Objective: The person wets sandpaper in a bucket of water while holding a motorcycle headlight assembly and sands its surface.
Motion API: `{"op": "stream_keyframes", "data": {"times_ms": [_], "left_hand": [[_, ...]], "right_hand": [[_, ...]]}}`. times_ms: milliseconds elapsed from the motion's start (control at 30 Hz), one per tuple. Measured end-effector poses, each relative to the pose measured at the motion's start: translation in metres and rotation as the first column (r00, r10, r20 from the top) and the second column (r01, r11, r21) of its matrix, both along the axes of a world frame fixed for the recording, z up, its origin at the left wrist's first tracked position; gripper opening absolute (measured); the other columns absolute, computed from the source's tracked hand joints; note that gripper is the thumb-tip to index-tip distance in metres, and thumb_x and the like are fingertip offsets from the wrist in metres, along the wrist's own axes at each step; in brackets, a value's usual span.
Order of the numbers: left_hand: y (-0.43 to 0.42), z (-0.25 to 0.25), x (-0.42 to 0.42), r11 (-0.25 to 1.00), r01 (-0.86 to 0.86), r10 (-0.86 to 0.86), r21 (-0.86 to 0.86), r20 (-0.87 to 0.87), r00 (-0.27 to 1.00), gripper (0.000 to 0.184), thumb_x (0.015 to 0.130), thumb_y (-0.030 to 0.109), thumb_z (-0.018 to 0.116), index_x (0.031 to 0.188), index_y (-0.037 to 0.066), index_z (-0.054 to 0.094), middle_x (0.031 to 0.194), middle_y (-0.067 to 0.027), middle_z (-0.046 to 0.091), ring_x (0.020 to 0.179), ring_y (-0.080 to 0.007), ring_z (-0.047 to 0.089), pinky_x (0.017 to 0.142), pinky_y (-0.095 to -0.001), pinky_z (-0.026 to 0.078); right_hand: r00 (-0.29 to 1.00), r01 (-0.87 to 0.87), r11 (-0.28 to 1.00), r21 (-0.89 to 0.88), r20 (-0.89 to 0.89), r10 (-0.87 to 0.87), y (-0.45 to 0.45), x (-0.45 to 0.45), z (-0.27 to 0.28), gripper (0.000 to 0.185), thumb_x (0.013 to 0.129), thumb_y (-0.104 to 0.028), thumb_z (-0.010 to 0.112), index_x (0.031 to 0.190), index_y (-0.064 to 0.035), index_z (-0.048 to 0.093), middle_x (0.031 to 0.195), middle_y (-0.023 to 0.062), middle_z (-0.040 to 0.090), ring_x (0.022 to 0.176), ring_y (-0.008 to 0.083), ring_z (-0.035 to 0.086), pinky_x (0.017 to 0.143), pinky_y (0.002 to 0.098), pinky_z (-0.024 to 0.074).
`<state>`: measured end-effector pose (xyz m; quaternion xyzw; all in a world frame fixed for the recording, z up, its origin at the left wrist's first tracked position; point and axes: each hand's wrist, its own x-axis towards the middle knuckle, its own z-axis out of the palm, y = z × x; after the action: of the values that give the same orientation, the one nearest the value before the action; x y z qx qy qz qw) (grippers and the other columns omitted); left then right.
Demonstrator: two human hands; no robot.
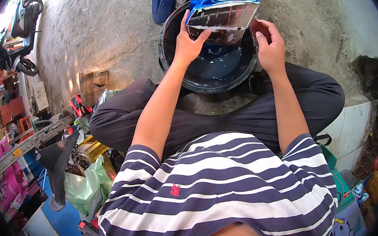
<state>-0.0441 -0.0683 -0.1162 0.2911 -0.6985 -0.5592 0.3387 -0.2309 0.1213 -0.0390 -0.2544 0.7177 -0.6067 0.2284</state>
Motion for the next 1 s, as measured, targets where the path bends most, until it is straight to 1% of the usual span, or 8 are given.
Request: {"op": "stream_keyframes", "data": {"times_ms": [100, 133, 267, 300, 400, 600, 867, 1000], "left_hand": [[-0.001, 0.016, -0.001, 0.999, -0.026, 0.021, 0.037, 0.132, 0.991, 0.085, 0.096, 0.037, 0.093, 0.159, -0.004, 0.053, 0.136, -0.0168, 0.078, 0.124, -0.0217, 0.074, 0.110, -0.0361, 0.055], [0.002, 0.023, -0.002, 0.998, -0.069, 0.068, 0.005, 0.115, 0.991, 0.075, 0.095, 0.039, 0.094, 0.148, -0.004, 0.063, 0.128, -0.0162, 0.082, 0.118, -0.0224, 0.078, 0.106, -0.0368, 0.058], [-0.004, 0.059, 0.004, 0.980, -0.054, 0.082, -0.190, 0.142, 0.986, 0.067, 0.094, 0.044, 0.093, 0.140, 0.001, 0.071, 0.120, -0.0175, 0.084, 0.113, -0.0247, 0.081, 0.101, -0.0385, 0.060], [-0.010, 0.072, 0.009, 0.988, -0.022, 0.053, -0.151, 0.202, 0.978, 0.065, 0.094, 0.046, 0.093, 0.136, 0.001, 0.073, 0.119, -0.0162, 0.084, 0.112, -0.0261, 0.081, 0.099, -0.0386, 0.060], [-0.030, 0.110, 0.021, 0.981, 0.022, 0.038, -0.190, 0.304, 0.952, 0.067, 0.094, 0.053, 0.092, 0.133, 0.001, 0.073, 0.118, -0.0151, 0.085, 0.110, -0.0237, 0.080, 0.098, -0.0374, 0.060], [-0.072, 0.088, 0.035, 0.999, 0.052, -0.053, 0.010, 0.195, 0.979, 0.060, 0.102, 0.049, 0.086, 0.134, 0.000, 0.072, 0.118, -0.0066, 0.081, 0.107, -0.0148, 0.072, 0.098, -0.0321, 0.056], [-0.087, 0.100, 0.032, 0.997, 0.052, -0.043, -0.063, 0.146, 0.988, 0.052, 0.106, 0.046, 0.081, 0.129, -0.001, 0.074, 0.114, -0.0042, 0.078, 0.103, -0.0121, 0.067, 0.094, -0.0294, 0.054], [-0.095, 0.104, 0.030, 0.999, 0.038, -0.037, -0.013, 0.122, 0.992, 0.050, 0.108, 0.045, 0.079, 0.129, 0.000, 0.074, 0.114, -0.0026, 0.077, 0.104, -0.0110, 0.066, 0.094, -0.0293, 0.053]], "right_hand": [[1.000, -0.002, 1.000, -0.011, 0.008, 0.002, 0.001, 0.000, -0.002, 0.031, 0.106, 0.001, 0.061, 0.136, -0.0014, 0.070, 0.128, 0.0106, 0.079, 0.119, 0.0193, 0.074, 0.107, 0.0344, 0.0557], [1.000, 0.000, 1.000, -0.001, -0.006, 0.000, 0.001, -0.002, -0.002, 0.031, 0.106, 0.001, 0.061, 0.136, -0.0013, 0.070, 0.127, 0.0105, 0.079, 0.119, 0.0190, 0.074, 0.107, 0.0341, 0.0558], [0.999, 0.031, 1.000, -0.007, 0.013, -0.030, 0.003, -0.004, 0.001, 0.031, 0.106, 0.001, 0.063, 0.136, -0.0011, 0.070, 0.125, 0.0093, 0.078, 0.118, 0.0173, 0.073, 0.106, 0.0331, 0.0563], [0.999, 0.038, 0.999, -0.023, 0.015, -0.038, 0.004, -0.004, 0.001, 0.031, 0.106, 0.001, 0.063, 0.136, -0.0008, 0.070, 0.125, 0.0091, 0.078, 0.117, 0.0170, 0.073, 0.105, 0.0330, 0.0563], [0.998, 0.070, 0.992, -0.104, 0.001, -0.071, 0.005, -0.006, 0.002, 0.030, 0.105, 0.000, 0.065, 0.135, 0.0006, 0.070, 0.124, 0.0081, 0.079, 0.114, 0.0162, 0.072, 0.103, 0.0328, 0.0565], [0.988, 0.118, 0.973, -0.198, 0.121, -0.095, 0.011, -0.011, 0.021, 0.031, 0.105, -0.005, 0.067, 0.135, -0.0007, 0.071, 0.122, 0.0064, 0.077, 0.111, 0.0151, 0.071, 0.100, 0.0322, 0.0568], [0.983, 0.165, 0.963, -0.211, 0.120, -0.142, 0.018, -0.018, 0.015, 0.030, 0.106, -0.007, 0.068, 0.136, -0.0006, 0.071, 0.123, 0.0060, 0.076, 0.111, 0.0142, 0.071, 0.100, 0.0317, 0.0562], [0.986, 0.160, 0.965, -0.207, 0.079, -0.147, 0.015, -0.021, 0.011, 0.031, 0.106, -0.006, 0.068, 0.136, -0.0003, 0.071, 0.124, 0.0057, 0.077, 0.112, 0.0140, 0.071, 0.101, 0.0317, 0.0556]]}}
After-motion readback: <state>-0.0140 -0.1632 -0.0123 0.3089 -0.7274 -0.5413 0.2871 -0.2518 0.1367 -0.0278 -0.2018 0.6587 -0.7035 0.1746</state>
